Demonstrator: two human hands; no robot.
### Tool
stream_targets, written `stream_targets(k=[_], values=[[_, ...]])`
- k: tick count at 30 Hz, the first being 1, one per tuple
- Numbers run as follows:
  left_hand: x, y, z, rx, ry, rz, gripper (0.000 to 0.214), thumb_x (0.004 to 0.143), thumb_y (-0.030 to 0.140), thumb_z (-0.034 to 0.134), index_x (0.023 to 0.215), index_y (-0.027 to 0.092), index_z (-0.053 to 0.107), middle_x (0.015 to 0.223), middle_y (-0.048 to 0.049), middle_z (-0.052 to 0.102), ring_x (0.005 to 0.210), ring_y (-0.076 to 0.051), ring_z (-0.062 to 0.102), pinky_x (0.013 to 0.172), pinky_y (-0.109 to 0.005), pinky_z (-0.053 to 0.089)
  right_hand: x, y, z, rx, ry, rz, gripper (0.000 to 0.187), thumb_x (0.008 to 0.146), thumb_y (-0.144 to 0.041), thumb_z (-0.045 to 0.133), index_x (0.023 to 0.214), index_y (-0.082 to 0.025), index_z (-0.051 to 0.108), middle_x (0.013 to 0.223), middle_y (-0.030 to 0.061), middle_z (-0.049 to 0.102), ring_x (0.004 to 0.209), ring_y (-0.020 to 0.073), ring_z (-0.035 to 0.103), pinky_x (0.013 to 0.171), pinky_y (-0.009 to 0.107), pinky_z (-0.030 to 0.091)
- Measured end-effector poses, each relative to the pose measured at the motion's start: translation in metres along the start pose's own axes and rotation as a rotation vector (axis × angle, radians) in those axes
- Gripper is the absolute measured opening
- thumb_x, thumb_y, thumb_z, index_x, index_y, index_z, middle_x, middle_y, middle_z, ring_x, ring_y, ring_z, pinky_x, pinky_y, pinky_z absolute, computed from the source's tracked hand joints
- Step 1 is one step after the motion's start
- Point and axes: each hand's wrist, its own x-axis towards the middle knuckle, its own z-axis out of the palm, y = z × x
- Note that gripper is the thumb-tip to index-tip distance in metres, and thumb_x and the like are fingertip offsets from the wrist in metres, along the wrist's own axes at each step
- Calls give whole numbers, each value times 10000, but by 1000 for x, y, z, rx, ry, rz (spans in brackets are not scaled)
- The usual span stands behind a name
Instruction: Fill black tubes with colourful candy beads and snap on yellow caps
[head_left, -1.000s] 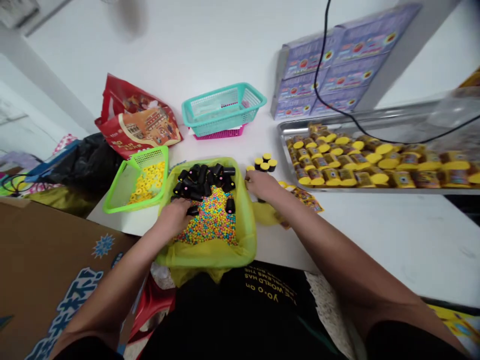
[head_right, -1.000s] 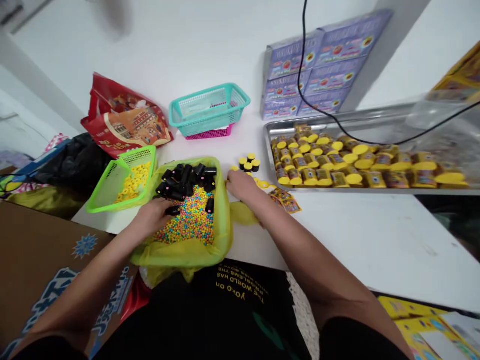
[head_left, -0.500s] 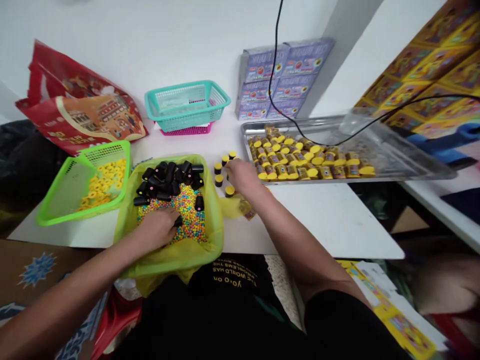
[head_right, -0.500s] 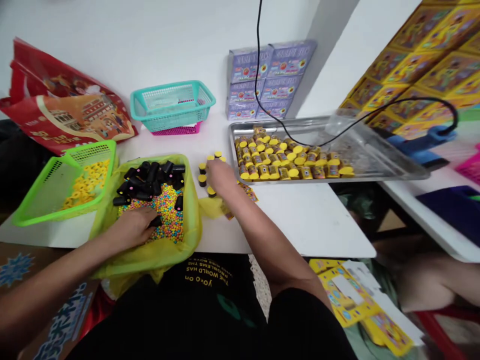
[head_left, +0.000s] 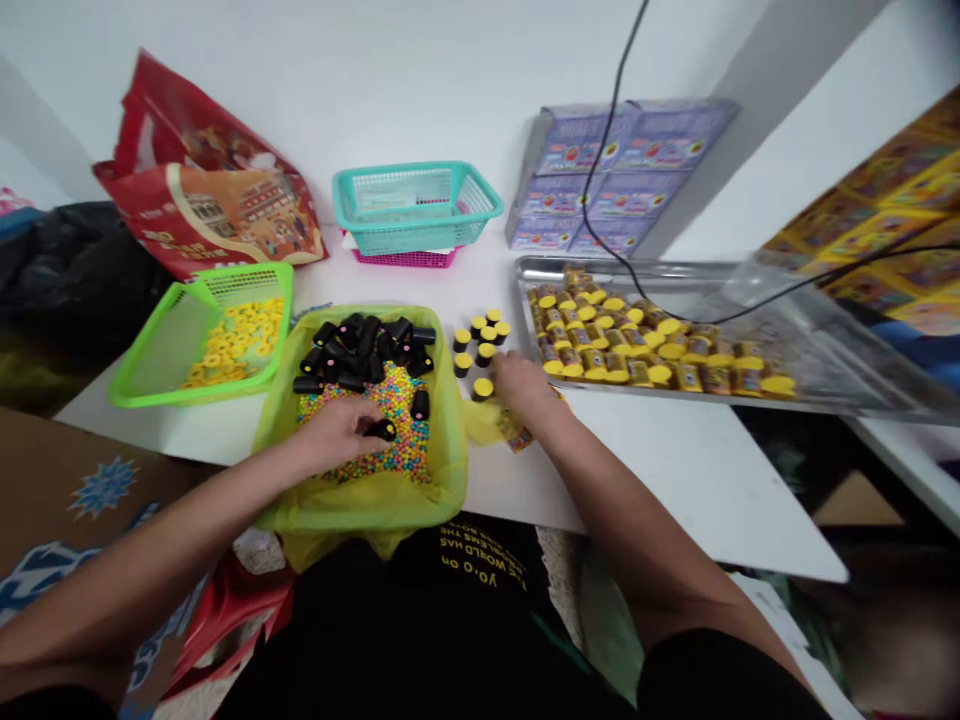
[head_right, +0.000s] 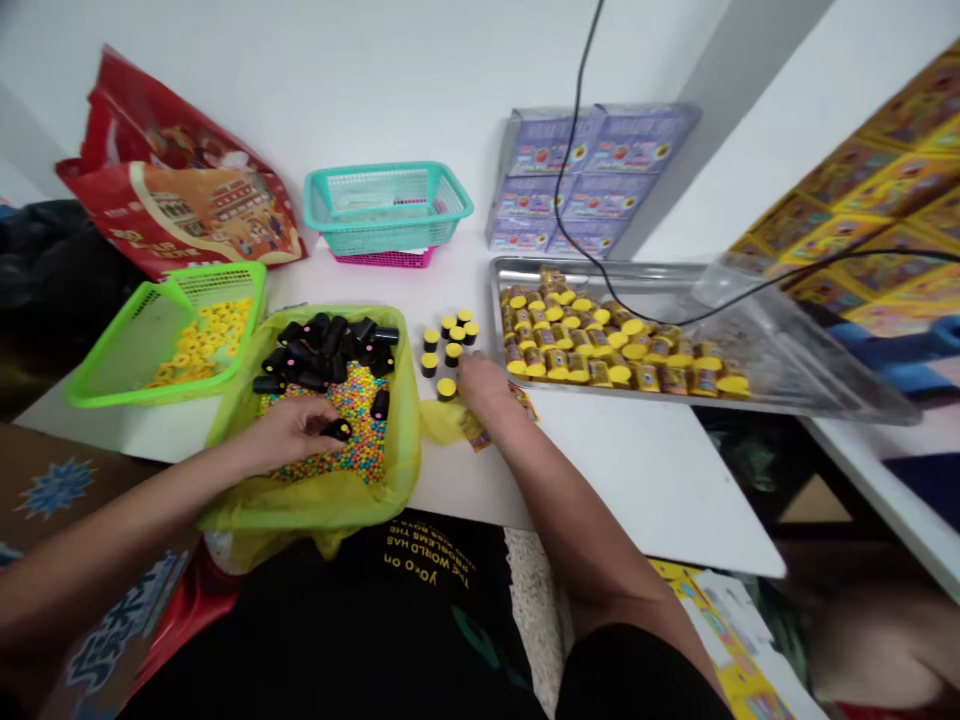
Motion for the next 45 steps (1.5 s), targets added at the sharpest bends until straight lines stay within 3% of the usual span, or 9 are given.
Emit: stream_targets(k=[3,5,12,20,24,28,33,39,45], values=[[-13,6,0,-341,29,-8,288,698,318,807,818,173,590,695,45,578,612,-114,534,606,-252,445,3,0,2,3,21,-16,341,964,-147,440,1253,-136,619,1171,207,674,977,292,699,734,328,493],[-24,14,0,-410,79,50,288,722,317,802,868,164,606,767,12,637,655,-120,589,635,-261,495,3,0,3,2,32,-22,345,945,-124,437,1232,-129,628,1164,212,677,967,302,703,715,333,484],[-53,33,2,-150,316,410,219,812,149,691,1025,160,643,952,-67,722,830,-159,698,736,-282,578,8,-1,-1,95,-34,95,354,827,-181,624,1178,-147,639,1107,191,720,1011,329,688,688,326,443],[-49,20,2,12,365,471,179,854,200,692,1020,166,634,916,-64,724,799,-174,687,705,-307,562,-2,-2,-12,211,47,152,469,789,-118,611,1256,-75,585,1009,212,723,922,303,695,674,327,417],[-48,19,-1,196,294,456,147,857,177,642,1003,178,624,932,-70,704,879,-213,679,747,-347,555,-14,3,-16,257,167,152,381,771,-125,595,1148,-109,647,1007,186,726,910,301,678,699,336,442],[-41,21,-9,564,63,207,125,821,150,628,945,152,646,915,-96,683,868,-261,672,725,-371,540,-30,14,-17,454,301,147,53,722,-228,614,753,-194,639,788,96,699,767,264,650,663,334,452],[-25,23,-9,825,-206,1,218,798,77,566,970,125,691,1021,-155,705,931,-303,691,751,-384,530,-58,12,-15,923,391,155,114,657,-311,614,725,-220,616,630,16,654,608,201,601,576,309,444],[-7,15,1,675,-250,32,127,769,90,647,882,132,687,975,-132,711,914,-293,678,752,-363,503,-90,-7,-21,1310,172,97,196,653,-344,712,752,-213,605,491,-36,585,402,126,469,423,257,354],[-26,9,0,63,74,9,195,759,224,774,842,181,603,711,41,574,639,-133,538,597,-246,415,-113,-32,-38,1586,-125,-173,142,697,-312,722,766,-204,661,550,-34,587,464,113,489,437,242,355]])
